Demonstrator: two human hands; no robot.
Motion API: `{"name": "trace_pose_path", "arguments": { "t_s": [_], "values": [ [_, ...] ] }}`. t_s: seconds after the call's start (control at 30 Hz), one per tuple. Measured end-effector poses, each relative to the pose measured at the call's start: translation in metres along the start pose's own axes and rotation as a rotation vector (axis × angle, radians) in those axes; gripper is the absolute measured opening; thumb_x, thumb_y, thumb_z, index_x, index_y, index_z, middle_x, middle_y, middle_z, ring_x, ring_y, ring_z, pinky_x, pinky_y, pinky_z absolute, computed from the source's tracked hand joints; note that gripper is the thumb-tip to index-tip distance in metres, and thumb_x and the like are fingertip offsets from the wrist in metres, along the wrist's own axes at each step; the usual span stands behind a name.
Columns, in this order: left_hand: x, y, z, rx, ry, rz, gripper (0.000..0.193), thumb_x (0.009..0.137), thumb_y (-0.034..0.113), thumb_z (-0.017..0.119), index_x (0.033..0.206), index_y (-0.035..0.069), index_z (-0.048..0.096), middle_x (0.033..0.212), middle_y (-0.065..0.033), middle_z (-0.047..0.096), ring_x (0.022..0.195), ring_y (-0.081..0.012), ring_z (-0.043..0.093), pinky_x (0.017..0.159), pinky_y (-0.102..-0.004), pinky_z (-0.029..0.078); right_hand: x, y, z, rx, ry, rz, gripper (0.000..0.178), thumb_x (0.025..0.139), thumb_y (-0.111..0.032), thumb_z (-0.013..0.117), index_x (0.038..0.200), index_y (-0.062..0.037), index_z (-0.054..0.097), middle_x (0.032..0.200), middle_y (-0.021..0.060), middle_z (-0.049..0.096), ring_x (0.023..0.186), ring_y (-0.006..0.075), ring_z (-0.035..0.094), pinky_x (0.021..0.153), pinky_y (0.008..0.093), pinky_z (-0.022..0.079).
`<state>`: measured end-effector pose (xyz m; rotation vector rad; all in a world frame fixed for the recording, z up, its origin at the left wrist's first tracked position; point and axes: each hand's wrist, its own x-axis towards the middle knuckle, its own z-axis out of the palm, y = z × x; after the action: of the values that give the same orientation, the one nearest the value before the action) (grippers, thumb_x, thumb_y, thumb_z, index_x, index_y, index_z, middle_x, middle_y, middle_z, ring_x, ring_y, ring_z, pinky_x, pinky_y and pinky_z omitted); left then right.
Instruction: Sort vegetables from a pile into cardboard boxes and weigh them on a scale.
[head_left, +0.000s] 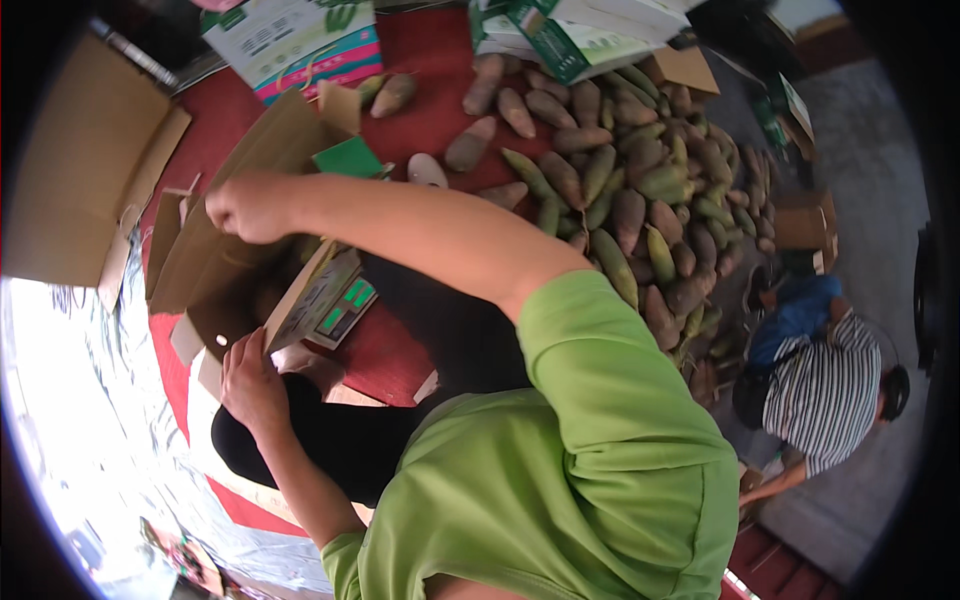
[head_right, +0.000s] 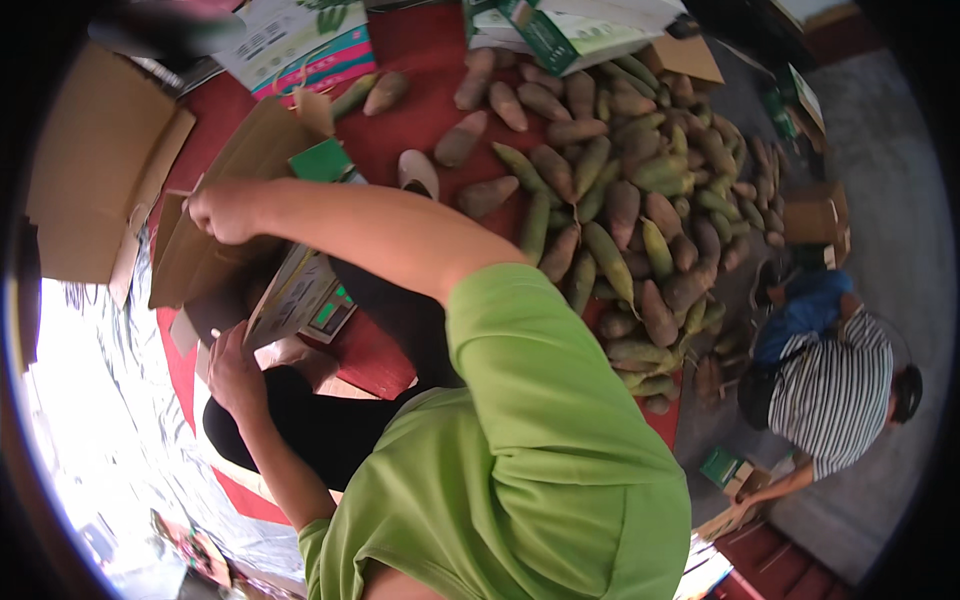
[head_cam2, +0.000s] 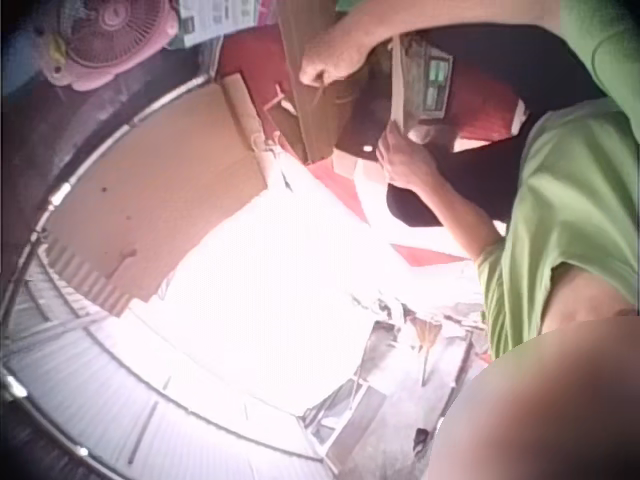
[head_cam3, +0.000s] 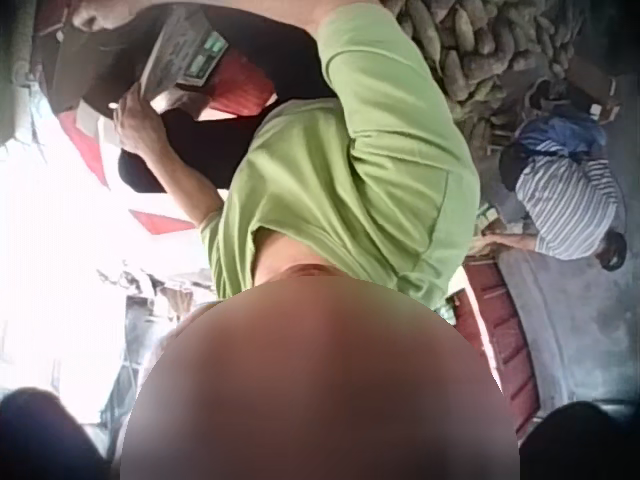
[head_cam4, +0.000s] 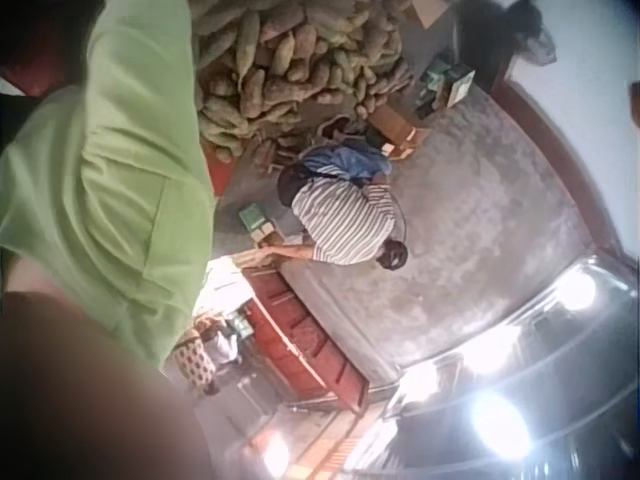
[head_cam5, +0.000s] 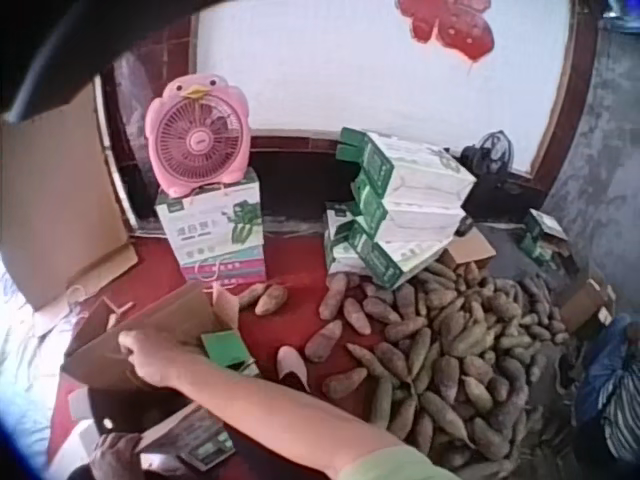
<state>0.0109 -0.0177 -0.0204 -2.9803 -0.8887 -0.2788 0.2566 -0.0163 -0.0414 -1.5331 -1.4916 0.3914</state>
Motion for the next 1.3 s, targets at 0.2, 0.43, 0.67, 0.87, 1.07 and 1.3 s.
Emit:
{"name": "trace_pose_path", "arguments": {
  "t_s": [0.2,0.43,0.67,0.87,1.07,1.3],
  "values": [
    [-0.001,0.001,0.001,-0.023,-0.053,-0.002,0.025,0.082,0.007,0.056,0.104,0.012,0.067,0.102,-0.0035,0.066,0.096,-0.0251,0.062,0.081,-0.0376,0.049,-0.038,-0.048,-0.031,-0.031,-0.06,0.08,0.025,0.083,-0.023,0.061,0.105,-0.0144,0.067,0.098,0.0083,0.069,0.094,0.0269,0.065,0.085,0.0407,0.048],
    [-0.004,0.0,0.002,-0.022,-0.04,-0.053,0.023,0.084,0.01,0.056,0.104,0.011,0.067,0.101,-0.0043,0.066,0.095,-0.0261,0.062,0.08,-0.0381,0.049,-0.162,0.0,-0.115,0.177,0.563,0.28,0.02,0.086,-0.011,0.062,0.104,-0.0051,0.067,0.096,0.0048,0.069,0.089,0.0105,0.064,0.076,0.0251,0.051],
    [-0.004,0.0,0.005,-0.017,-0.024,-0.038,0.024,0.083,0.01,0.056,0.105,0.012,0.066,0.101,-0.0046,0.066,0.095,-0.0265,0.062,0.08,-0.0381,0.049,-0.392,0.139,-0.117,0.159,0.986,1.286,0.029,0.079,-0.01,0.064,0.106,-0.0007,0.064,0.086,0.0082,0.066,0.073,0.0163,0.063,0.061,0.0299,0.049],
    [-0.005,0.0,0.008,-0.013,-0.009,-0.037,0.027,0.08,0.006,0.058,0.106,0.012,0.066,0.102,-0.0042,0.066,0.094,-0.026,0.063,0.08,-0.0374,0.049,-0.468,0.161,-0.111,0.293,1.062,1.579,0.06,0.084,-0.015,0.065,0.137,-0.0071,0.039,0.11,0.0097,0.059,0.081,0.0203,0.062,0.062,0.0335,0.049],
    [-0.005,-0.001,0.011,-0.019,0.009,-0.047,0.029,0.079,0.004,0.058,0.105,0.013,0.066,0.102,-0.0042,0.066,0.093,-0.0258,0.063,0.08,-0.0372,0.049,-0.478,0.191,-0.109,0.656,1.426,1.314,0.078,0.083,-0.007,0.064,0.144,0.0031,0.016,0.124,0.0202,0.049,0.095,0.0278,0.061,0.076,0.0384,0.055],
    [-0.009,0.0,0.004,0.002,0.053,-0.016,0.036,0.072,-0.002,0.055,0.103,0.011,0.066,0.101,-0.0053,0.066,0.094,-0.0269,0.062,0.081,-0.0376,0.049,-0.487,0.221,-0.112,0.76,1.436,1.252,0.075,0.083,-0.005,0.064,0.14,0.0074,0.017,0.118,0.0197,0.051,0.098,0.0313,0.06,0.075,0.0366,0.056]
  ]
}}
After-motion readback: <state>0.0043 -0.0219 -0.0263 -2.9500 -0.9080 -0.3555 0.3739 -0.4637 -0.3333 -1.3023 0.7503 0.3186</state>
